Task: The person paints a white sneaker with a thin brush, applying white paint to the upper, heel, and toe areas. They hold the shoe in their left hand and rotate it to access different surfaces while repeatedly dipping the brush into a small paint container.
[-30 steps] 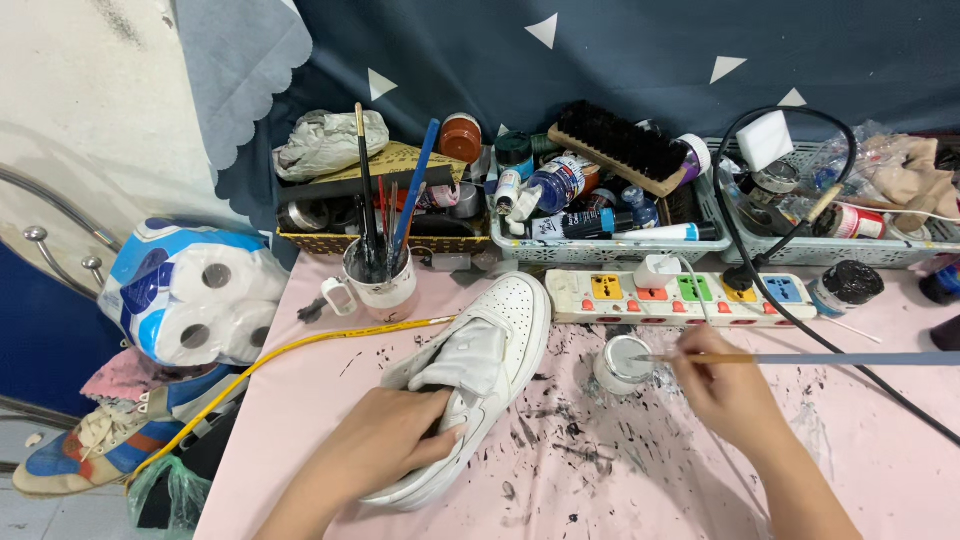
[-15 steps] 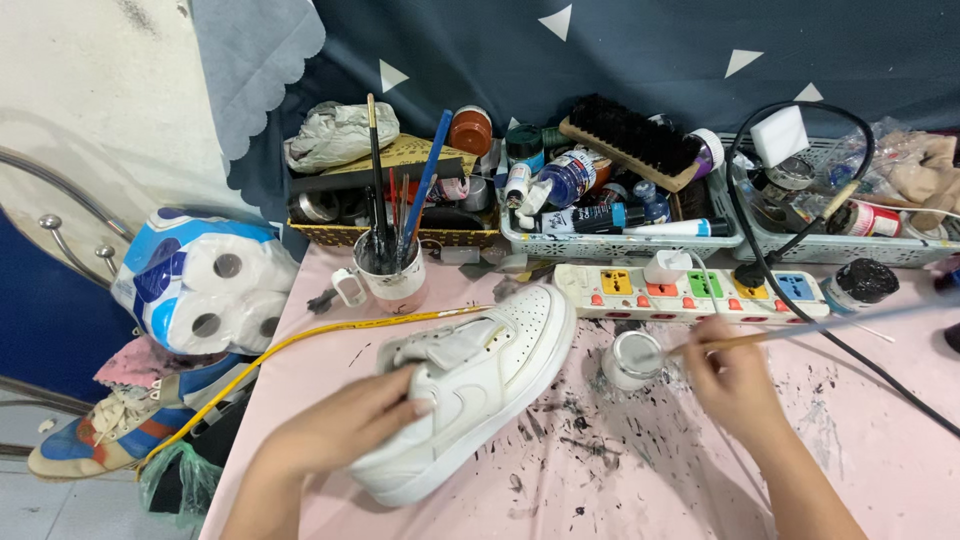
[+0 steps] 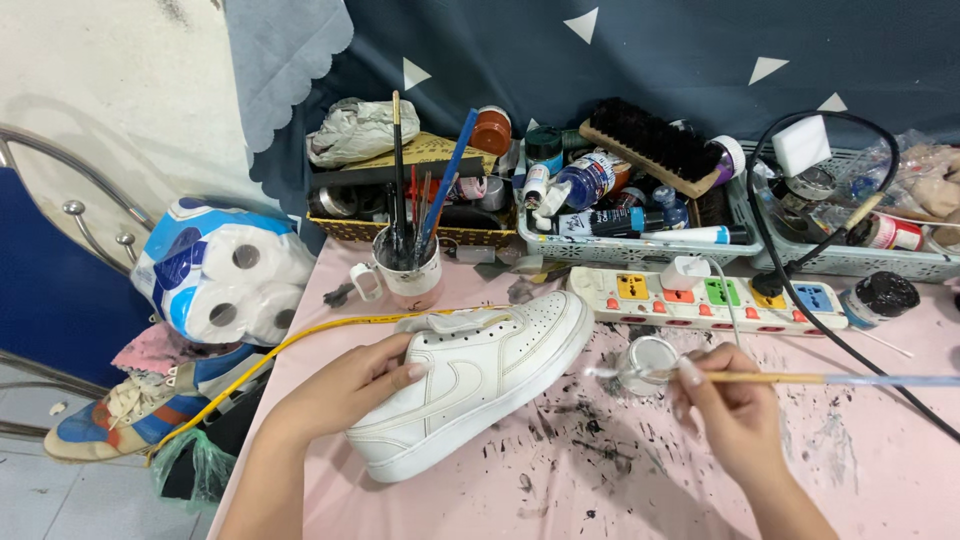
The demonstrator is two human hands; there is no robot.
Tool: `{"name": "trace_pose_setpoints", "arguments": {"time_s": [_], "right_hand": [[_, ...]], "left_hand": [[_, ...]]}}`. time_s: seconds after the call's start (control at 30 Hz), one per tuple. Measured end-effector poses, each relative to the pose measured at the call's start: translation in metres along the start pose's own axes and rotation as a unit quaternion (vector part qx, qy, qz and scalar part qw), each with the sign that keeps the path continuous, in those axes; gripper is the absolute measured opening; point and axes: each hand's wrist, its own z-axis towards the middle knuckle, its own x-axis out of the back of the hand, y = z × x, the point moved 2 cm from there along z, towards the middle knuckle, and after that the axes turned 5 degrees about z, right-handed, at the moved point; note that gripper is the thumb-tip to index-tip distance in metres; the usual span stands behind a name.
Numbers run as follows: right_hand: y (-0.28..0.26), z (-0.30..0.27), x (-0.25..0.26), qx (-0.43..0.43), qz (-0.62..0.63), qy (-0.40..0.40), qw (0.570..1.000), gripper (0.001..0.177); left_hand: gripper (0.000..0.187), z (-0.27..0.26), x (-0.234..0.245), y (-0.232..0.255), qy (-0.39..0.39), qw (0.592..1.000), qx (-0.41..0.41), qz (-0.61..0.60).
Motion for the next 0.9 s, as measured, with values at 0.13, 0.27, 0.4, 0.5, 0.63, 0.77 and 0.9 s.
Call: {"name": "trace_pose_setpoints", "arguments": {"time_s": [0.13, 0.27, 0.4, 0.5, 0.63, 0.77, 0.9], "right_hand": [[0.009, -0.012, -0.02, 0.029, 0.019, -0.002, 0.999, 0.018], [0.016, -0.013, -0.039, -0.015, 0.024, -0.005, 1.0, 0.021], [0.014, -0.009, -0.042, 0.032, -0.023, 0.009, 0.999, 0.018], [0.014, -0.009, -0.037, 0.114, -0.049, 0.036, 0.992, 0.019], [0.02, -0.023, -0.044, 0.256, -0.203, -0.007, 0.945, 0.021], [0.033, -0.049, -0.057, 0.203, -0.383, -0.108, 0.895, 0.023], [0.034, -0.052, -0.069, 0.295, -0.048, -0.16, 0.941, 0.019]], "left_hand": [[0.034, 0.001, 0.0, 0.0, 0.01, 1.0, -0.025, -0.015], [0.035, 0.001, 0.001, 0.001, 0.009, 1.0, -0.014, -0.014], [0.036, 0.0, 0.001, 0.001, 0.006, 1.0, 0.0, 0.005], [0.036, 0.0, 0.001, 0.002, 0.011, 0.999, -0.028, 0.013], [0.036, 0.0, 0.001, 0.002, 0.005, 1.0, -0.009, 0.002], [0.036, 0.0, 0.001, 0.003, 0.008, 1.0, -0.017, 0.017], [0.036, -0.001, 0.001, 0.004, 0.007, 1.0, -0.012, 0.012]]}}
